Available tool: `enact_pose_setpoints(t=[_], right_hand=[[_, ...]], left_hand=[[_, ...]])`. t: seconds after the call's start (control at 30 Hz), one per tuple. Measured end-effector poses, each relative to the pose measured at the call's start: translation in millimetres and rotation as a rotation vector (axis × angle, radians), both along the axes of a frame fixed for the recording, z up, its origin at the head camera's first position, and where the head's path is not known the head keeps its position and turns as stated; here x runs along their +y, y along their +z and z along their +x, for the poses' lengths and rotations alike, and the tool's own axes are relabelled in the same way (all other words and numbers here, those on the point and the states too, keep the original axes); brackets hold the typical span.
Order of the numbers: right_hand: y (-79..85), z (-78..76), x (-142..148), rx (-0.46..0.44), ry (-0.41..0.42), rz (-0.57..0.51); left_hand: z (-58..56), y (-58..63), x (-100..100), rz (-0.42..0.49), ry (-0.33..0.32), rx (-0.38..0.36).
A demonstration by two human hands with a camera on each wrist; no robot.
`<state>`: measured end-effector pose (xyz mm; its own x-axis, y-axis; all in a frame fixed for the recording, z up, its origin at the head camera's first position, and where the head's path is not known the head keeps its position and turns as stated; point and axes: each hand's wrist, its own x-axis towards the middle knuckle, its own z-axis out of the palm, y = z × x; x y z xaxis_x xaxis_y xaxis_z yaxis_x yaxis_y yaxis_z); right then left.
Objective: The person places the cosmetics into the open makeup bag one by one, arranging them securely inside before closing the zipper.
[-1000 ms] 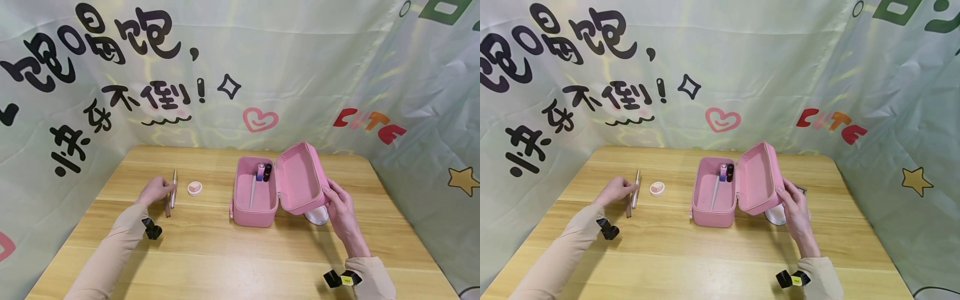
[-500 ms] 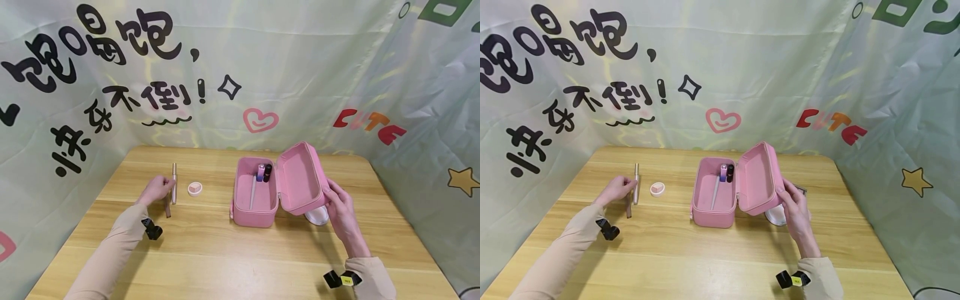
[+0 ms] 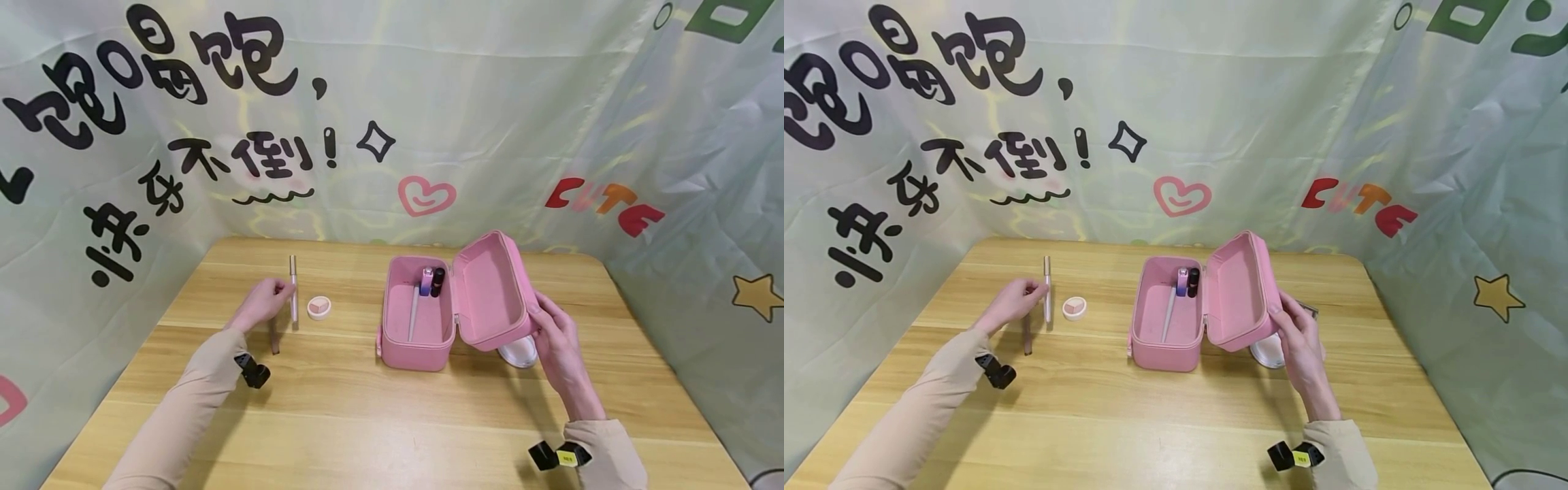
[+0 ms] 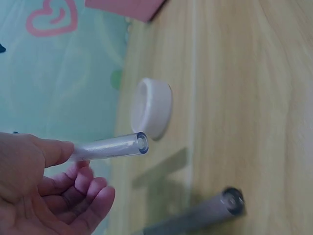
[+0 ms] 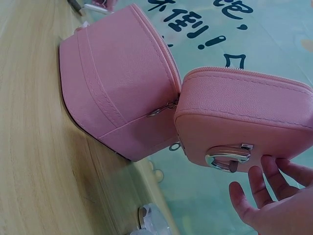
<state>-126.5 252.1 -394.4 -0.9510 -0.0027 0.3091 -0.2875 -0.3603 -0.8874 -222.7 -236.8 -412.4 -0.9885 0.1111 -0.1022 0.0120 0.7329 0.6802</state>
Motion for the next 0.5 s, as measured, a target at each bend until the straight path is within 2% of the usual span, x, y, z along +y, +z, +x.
enact_pose_setpoints(t=[0.2, 0.5], right_hand=[[0.0, 0.2, 0.2, -0.001, 0.001, -0.002], [0.4, 0.3, 0.1, -0.002, 0.001, 0.003]], left_hand=[[-0.8, 8.7, 12.0, -0.005, -0.023, 0.099], [0.2, 24.8, 32.1, 0.016, -0.048, 0.194]])
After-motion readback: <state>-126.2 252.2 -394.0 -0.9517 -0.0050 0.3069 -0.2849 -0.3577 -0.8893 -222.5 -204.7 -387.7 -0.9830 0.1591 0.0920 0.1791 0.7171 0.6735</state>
